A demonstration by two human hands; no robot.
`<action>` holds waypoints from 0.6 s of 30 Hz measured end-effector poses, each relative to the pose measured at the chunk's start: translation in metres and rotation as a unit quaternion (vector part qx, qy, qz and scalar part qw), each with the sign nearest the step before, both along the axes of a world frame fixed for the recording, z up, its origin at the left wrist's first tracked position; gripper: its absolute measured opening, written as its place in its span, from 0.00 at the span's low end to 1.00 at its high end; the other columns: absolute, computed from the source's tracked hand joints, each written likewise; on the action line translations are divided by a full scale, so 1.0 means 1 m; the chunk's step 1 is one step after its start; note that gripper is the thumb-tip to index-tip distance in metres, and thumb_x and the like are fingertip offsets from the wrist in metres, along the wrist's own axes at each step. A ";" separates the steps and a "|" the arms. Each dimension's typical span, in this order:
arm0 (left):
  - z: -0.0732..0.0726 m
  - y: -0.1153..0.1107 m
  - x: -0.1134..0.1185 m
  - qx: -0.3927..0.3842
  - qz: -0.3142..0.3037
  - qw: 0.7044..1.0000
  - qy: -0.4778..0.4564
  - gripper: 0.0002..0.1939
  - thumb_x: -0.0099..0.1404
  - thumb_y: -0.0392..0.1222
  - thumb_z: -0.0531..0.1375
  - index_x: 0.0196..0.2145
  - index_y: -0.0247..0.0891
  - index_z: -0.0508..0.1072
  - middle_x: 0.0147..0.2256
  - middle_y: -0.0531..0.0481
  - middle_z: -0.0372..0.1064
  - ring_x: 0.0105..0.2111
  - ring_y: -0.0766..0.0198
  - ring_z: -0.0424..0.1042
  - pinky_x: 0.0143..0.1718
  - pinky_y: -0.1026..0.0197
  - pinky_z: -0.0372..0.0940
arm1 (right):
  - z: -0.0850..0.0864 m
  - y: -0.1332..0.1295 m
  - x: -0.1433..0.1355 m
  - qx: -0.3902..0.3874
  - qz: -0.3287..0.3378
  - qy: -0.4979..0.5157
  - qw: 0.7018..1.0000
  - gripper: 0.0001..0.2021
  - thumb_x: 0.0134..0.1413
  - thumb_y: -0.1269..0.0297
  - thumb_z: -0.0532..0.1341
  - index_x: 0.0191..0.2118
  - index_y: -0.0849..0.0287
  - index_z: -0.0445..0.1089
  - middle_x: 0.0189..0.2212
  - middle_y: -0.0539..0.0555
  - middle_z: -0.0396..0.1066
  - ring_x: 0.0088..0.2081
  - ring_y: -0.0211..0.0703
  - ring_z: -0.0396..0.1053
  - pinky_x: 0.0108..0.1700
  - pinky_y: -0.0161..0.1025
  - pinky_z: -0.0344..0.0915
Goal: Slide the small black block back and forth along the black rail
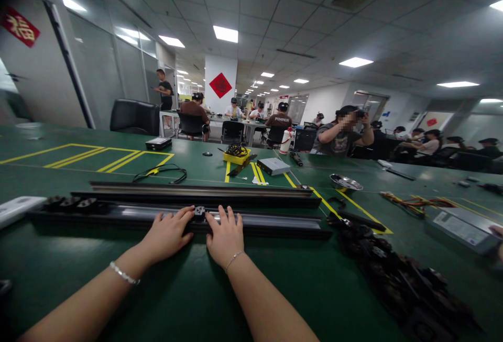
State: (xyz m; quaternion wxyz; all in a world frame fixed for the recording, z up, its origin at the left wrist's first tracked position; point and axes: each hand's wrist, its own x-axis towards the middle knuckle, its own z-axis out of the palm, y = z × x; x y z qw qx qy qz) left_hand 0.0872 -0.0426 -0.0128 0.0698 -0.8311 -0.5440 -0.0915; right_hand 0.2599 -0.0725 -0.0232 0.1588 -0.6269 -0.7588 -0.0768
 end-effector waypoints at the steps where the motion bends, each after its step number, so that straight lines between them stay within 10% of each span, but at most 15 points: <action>1: 0.000 0.000 0.000 0.001 0.003 1.000 0.001 0.27 0.57 0.48 0.51 0.55 0.46 0.58 0.60 0.47 0.52 0.48 0.49 0.65 0.50 0.38 0.51 | 0.000 0.000 0.000 -0.003 -0.001 -0.001 1.000 0.27 0.52 0.55 0.56 0.58 0.39 0.53 0.62 0.50 0.47 0.62 0.52 0.42 0.58 0.52 0.38; 18: -0.002 -0.003 -0.004 0.014 -0.007 0.999 -0.029 0.25 0.58 0.47 0.51 0.55 0.47 0.58 0.60 0.50 0.53 0.49 0.50 0.64 0.53 0.38 0.47 | 0.004 0.001 0.004 -0.002 0.010 -0.016 1.000 0.25 0.50 0.57 0.57 0.56 0.39 0.57 0.61 0.50 0.49 0.60 0.51 0.45 0.55 0.49 0.44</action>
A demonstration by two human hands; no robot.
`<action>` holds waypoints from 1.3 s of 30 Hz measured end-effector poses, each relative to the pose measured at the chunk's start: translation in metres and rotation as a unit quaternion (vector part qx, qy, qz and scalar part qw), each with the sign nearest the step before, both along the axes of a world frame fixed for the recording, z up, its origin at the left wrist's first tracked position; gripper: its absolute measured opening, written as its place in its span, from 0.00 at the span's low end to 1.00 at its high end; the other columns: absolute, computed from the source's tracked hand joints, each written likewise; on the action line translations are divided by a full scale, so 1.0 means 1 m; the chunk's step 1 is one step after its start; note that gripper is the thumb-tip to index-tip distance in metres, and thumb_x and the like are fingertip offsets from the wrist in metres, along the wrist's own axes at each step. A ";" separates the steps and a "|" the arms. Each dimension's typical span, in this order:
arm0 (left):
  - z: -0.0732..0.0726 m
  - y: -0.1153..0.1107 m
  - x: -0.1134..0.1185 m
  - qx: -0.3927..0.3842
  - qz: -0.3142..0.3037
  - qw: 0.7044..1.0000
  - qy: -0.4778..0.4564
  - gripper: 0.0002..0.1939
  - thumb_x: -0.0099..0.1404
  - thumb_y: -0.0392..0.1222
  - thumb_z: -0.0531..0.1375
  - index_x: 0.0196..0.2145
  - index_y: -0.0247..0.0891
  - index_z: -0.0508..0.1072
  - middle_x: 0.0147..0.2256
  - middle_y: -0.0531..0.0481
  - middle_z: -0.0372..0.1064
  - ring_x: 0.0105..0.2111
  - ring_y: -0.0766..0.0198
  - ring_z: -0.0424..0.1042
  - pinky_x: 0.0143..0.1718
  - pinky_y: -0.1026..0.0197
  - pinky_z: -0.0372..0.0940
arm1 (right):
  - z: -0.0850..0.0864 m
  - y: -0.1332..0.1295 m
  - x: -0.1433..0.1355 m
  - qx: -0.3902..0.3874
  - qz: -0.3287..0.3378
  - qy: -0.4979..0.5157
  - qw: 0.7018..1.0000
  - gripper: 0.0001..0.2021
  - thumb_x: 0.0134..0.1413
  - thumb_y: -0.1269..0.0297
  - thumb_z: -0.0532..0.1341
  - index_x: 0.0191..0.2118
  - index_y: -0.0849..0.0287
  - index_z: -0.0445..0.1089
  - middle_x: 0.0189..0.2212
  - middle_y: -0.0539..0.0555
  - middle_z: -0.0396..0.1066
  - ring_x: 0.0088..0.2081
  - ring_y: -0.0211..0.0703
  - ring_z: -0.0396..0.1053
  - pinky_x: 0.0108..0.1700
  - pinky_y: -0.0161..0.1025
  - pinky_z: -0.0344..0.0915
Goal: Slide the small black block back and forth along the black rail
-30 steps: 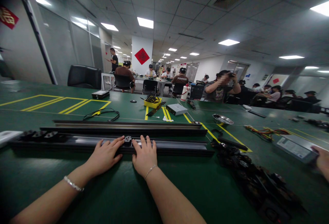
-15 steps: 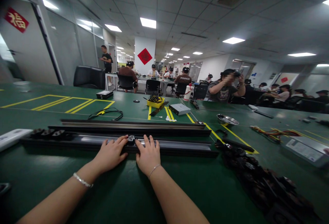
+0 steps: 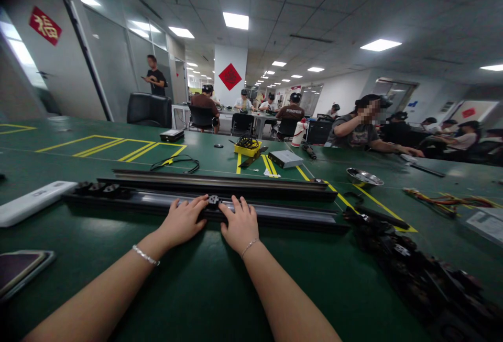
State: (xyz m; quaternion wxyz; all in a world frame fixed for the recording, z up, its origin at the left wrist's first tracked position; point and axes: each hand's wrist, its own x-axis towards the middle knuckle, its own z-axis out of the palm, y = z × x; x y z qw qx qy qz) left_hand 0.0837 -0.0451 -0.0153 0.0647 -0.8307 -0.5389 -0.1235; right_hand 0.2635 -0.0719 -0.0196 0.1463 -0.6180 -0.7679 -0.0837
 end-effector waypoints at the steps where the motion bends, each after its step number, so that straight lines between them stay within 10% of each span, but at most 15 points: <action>1: 0.000 0.000 0.000 0.002 -0.002 1.000 -0.004 0.25 0.58 0.47 0.51 0.55 0.47 0.58 0.60 0.49 0.53 0.49 0.50 0.64 0.53 0.38 0.47 | 0.000 0.000 0.000 0.002 0.001 0.000 1.000 0.25 0.50 0.57 0.57 0.56 0.40 0.57 0.61 0.50 0.49 0.60 0.51 0.45 0.55 0.49 0.45; 39: 0.005 -0.001 -0.004 -0.029 -0.017 0.999 -0.018 0.26 0.57 0.46 0.53 0.54 0.51 0.58 0.61 0.52 0.52 0.51 0.52 0.62 0.56 0.38 0.42 | -0.003 0.000 -0.001 0.013 -0.011 -0.025 1.000 0.24 0.51 0.59 0.56 0.56 0.44 0.58 0.61 0.51 0.49 0.60 0.50 0.44 0.54 0.46 0.46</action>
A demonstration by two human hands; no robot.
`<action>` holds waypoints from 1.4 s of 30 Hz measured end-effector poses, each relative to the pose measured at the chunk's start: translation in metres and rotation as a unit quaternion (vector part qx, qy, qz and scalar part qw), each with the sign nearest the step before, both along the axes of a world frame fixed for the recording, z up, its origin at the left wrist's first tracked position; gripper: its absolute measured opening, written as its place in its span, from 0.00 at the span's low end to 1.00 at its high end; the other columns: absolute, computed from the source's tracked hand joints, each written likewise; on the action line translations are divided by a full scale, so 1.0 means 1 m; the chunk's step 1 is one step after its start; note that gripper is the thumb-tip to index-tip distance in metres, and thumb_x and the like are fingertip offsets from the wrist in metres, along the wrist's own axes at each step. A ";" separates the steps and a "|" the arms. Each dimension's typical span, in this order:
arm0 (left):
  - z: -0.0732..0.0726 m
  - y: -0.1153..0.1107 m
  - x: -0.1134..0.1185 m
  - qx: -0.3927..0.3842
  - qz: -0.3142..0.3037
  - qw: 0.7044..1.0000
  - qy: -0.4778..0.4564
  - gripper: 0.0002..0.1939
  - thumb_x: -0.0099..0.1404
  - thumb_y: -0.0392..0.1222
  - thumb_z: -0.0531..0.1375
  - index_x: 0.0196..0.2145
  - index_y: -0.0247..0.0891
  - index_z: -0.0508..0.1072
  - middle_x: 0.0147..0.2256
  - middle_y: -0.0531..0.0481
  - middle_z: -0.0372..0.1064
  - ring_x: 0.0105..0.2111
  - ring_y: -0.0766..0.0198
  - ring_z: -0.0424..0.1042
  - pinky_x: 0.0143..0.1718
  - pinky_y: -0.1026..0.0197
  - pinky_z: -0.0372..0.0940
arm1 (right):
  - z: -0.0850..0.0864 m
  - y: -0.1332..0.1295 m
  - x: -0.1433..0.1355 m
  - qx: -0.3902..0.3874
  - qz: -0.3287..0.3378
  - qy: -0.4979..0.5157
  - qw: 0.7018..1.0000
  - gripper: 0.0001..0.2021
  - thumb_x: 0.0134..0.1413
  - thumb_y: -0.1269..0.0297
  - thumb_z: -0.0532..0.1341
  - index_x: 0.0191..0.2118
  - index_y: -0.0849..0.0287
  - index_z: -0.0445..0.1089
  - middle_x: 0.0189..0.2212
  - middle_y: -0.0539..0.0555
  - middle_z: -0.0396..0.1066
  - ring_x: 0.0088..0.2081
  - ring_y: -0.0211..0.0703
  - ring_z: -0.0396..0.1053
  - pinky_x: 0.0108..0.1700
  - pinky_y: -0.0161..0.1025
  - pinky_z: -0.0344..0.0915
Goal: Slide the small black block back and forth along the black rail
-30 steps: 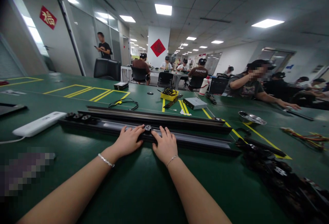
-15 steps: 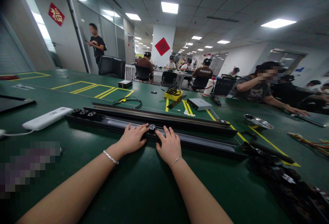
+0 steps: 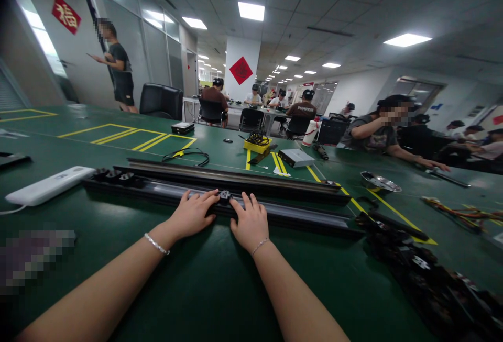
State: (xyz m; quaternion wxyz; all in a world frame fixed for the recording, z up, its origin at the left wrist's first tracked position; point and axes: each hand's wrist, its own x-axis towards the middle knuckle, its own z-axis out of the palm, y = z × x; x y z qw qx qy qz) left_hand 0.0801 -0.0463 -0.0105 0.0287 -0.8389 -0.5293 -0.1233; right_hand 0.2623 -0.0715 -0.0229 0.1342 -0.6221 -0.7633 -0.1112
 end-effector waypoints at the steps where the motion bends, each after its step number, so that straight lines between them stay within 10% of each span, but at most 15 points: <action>1: 0.000 0.000 0.000 0.001 0.000 1.000 0.000 0.26 0.57 0.46 0.53 0.54 0.51 0.59 0.61 0.52 0.52 0.51 0.51 0.62 0.56 0.37 0.42 | 0.000 0.000 0.000 0.000 0.001 0.002 1.000 0.24 0.51 0.59 0.56 0.56 0.44 0.58 0.61 0.51 0.49 0.60 0.50 0.44 0.54 0.46 0.46; 17: 0.000 0.003 -0.002 -0.007 -0.009 1.000 0.009 0.27 0.57 0.48 0.54 0.55 0.52 0.58 0.61 0.52 0.50 0.51 0.49 0.62 0.55 0.34 0.43 | 0.002 -0.001 -0.002 -0.004 0.004 0.044 0.999 0.23 0.50 0.55 0.56 0.54 0.46 0.59 0.61 0.52 0.51 0.60 0.53 0.45 0.58 0.55 0.34; 33: 0.000 0.003 -0.002 -0.004 -0.017 1.000 0.007 0.26 0.57 0.47 0.54 0.55 0.51 0.58 0.60 0.51 0.52 0.53 0.49 0.61 0.54 0.34 0.44 | 0.024 0.019 -0.017 -0.010 -0.059 0.131 0.990 0.18 0.52 0.48 0.55 0.50 0.39 0.65 0.43 0.53 0.65 0.46 0.50 0.60 0.47 0.46 0.51; 42: -0.006 0.002 -0.003 0.043 -0.022 0.999 0.012 0.25 0.58 0.47 0.54 0.54 0.50 0.59 0.60 0.51 0.53 0.49 0.52 0.64 0.53 0.41 0.49 | 0.015 0.029 -0.032 0.032 -0.041 0.204 0.978 0.14 0.50 0.55 0.58 0.42 0.52 0.69 0.38 0.51 0.71 0.42 0.45 0.63 0.47 0.40 0.51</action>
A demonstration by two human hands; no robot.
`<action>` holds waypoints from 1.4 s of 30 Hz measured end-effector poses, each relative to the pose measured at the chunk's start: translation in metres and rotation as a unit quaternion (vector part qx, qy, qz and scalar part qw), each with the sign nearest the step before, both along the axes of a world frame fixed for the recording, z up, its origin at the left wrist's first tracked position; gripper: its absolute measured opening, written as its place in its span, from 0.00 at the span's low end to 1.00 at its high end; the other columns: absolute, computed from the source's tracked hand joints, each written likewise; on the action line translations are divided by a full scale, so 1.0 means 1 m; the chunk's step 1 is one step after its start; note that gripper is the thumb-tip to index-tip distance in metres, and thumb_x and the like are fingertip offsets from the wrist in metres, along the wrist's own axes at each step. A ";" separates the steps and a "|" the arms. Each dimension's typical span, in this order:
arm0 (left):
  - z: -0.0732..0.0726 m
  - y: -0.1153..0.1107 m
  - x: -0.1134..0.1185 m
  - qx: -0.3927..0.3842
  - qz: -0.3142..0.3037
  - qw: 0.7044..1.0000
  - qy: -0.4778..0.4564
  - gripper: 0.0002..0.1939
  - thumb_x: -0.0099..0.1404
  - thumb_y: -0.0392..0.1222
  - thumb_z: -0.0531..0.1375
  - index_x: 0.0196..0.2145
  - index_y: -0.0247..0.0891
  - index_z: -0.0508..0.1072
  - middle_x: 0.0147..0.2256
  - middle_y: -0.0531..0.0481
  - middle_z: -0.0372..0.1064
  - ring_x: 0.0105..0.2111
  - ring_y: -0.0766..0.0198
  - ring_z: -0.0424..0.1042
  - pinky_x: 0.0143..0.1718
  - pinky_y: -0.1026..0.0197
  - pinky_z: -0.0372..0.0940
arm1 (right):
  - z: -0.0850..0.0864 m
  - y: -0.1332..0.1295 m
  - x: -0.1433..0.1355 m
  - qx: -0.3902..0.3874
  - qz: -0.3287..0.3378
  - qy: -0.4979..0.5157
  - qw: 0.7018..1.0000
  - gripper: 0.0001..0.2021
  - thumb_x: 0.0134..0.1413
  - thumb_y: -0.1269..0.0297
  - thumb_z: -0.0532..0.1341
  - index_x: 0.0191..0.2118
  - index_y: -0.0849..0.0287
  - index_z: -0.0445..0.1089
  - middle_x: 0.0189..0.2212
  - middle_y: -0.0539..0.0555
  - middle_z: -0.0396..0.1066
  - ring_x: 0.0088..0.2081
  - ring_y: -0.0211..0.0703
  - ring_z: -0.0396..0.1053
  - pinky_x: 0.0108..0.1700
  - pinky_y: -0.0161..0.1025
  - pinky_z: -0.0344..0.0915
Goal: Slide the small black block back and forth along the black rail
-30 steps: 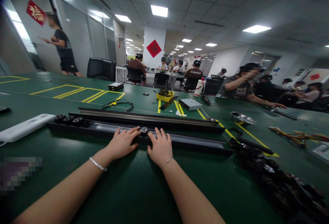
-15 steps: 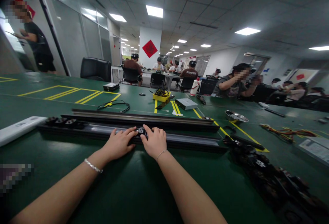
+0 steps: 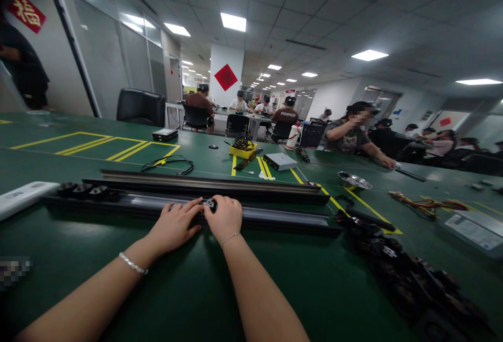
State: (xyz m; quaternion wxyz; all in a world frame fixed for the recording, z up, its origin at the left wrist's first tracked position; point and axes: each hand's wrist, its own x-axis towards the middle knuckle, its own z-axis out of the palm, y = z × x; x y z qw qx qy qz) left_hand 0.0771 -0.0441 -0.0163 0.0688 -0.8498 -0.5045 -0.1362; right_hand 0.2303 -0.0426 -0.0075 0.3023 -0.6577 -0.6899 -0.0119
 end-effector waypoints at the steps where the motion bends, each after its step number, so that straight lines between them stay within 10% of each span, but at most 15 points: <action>1: -0.001 0.000 0.000 0.013 0.002 1.000 -0.001 0.25 0.59 0.48 0.53 0.54 0.49 0.59 0.60 0.51 0.54 0.49 0.53 0.64 0.52 0.43 0.50 | -0.001 0.000 -0.001 0.007 0.002 -0.002 1.000 0.13 0.50 0.56 0.58 0.41 0.52 0.69 0.37 0.51 0.71 0.42 0.44 0.63 0.46 0.39 0.52; 42: -0.010 0.000 0.003 0.048 0.026 0.999 0.000 0.26 0.62 0.49 0.49 0.58 0.48 0.55 0.60 0.52 0.54 0.49 0.54 0.64 0.51 0.47 0.51 | -0.005 0.000 -0.001 0.023 -0.017 -0.023 0.999 0.11 0.49 0.59 0.56 0.38 0.56 0.66 0.34 0.52 0.71 0.40 0.44 0.64 0.44 0.38 0.54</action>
